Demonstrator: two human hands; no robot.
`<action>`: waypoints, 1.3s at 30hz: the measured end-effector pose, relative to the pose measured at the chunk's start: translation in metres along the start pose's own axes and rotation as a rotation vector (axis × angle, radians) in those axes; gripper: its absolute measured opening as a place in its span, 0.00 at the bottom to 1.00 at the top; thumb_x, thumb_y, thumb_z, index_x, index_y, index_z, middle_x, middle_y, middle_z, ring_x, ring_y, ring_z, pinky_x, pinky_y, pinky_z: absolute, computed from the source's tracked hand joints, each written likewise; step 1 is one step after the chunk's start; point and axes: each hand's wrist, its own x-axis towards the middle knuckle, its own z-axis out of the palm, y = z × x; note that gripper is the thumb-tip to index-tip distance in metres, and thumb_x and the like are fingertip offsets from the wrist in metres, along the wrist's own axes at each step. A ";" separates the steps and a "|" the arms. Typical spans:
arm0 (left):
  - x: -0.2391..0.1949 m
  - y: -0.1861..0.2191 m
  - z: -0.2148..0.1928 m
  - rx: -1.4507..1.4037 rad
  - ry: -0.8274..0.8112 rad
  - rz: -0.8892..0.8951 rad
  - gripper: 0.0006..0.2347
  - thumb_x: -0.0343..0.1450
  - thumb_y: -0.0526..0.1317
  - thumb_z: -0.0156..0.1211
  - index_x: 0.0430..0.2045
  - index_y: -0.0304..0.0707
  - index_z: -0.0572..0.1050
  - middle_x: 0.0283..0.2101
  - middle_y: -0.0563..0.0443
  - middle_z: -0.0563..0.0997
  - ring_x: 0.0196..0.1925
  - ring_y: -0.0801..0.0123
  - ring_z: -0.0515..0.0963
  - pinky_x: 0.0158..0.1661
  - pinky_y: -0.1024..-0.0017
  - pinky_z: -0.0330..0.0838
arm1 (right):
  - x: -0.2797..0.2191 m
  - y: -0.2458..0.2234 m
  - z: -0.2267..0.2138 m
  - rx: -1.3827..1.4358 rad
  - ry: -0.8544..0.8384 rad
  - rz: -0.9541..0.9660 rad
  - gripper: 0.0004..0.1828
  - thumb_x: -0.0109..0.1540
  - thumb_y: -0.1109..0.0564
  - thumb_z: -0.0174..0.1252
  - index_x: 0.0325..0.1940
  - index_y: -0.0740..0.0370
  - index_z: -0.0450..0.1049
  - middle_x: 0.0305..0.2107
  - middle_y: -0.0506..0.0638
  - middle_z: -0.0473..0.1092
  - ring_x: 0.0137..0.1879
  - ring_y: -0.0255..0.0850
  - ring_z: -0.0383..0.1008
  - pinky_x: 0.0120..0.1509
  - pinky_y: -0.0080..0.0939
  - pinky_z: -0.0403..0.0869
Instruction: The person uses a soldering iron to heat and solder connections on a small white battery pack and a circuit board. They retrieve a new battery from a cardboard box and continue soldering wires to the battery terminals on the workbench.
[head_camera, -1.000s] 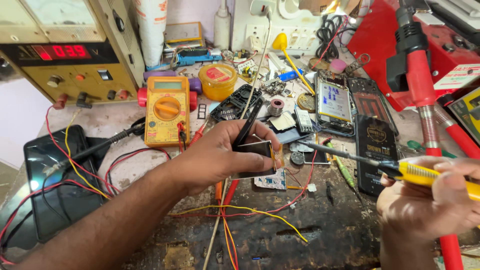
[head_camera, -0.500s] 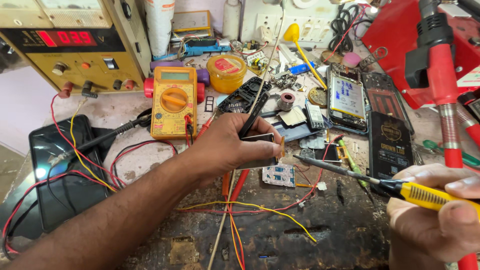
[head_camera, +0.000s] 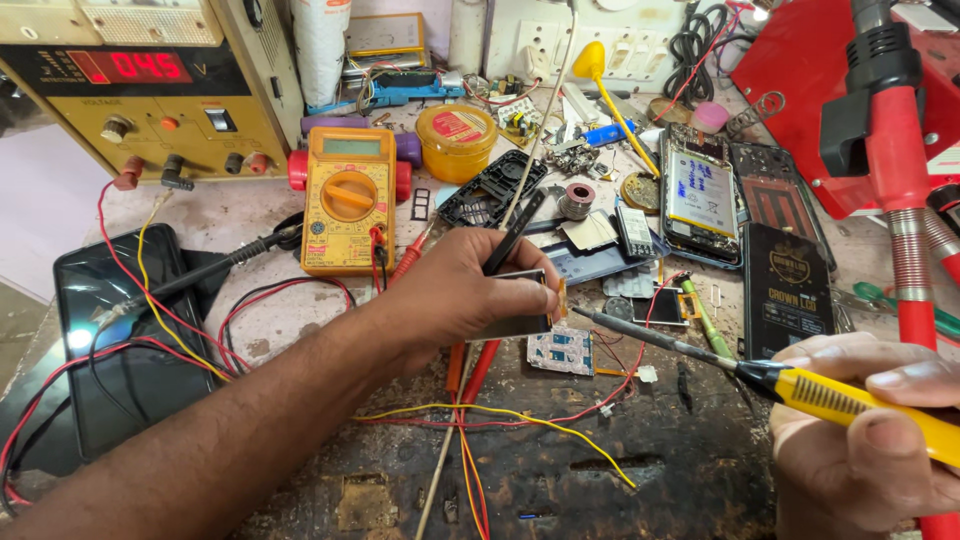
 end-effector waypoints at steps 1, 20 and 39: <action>0.000 -0.001 0.001 0.011 0.004 -0.011 0.07 0.63 0.34 0.68 0.31 0.33 0.80 0.32 0.50 0.85 0.35 0.74 0.84 0.39 0.74 0.79 | 0.000 0.000 0.001 0.004 -0.003 -0.001 0.17 0.76 0.47 0.55 0.48 0.63 0.62 0.31 0.57 0.66 0.28 0.45 0.70 0.37 0.42 0.74; 0.001 -0.001 0.001 0.098 0.028 -0.038 0.07 0.62 0.35 0.69 0.30 0.35 0.80 0.31 0.51 0.84 0.33 0.75 0.83 0.36 0.74 0.78 | -0.004 -0.002 0.001 0.004 -0.018 0.033 0.18 0.75 0.48 0.61 0.46 0.64 0.63 0.30 0.60 0.70 0.31 0.46 0.76 0.40 0.43 0.77; 0.002 -0.002 0.001 0.101 0.004 -0.053 0.07 0.62 0.36 0.68 0.30 0.35 0.80 0.31 0.50 0.85 0.33 0.75 0.84 0.36 0.74 0.78 | 0.005 -0.001 0.009 0.024 -0.024 -0.057 0.21 0.75 0.50 0.63 0.44 0.68 0.63 0.30 0.57 0.70 0.30 0.46 0.76 0.41 0.44 0.81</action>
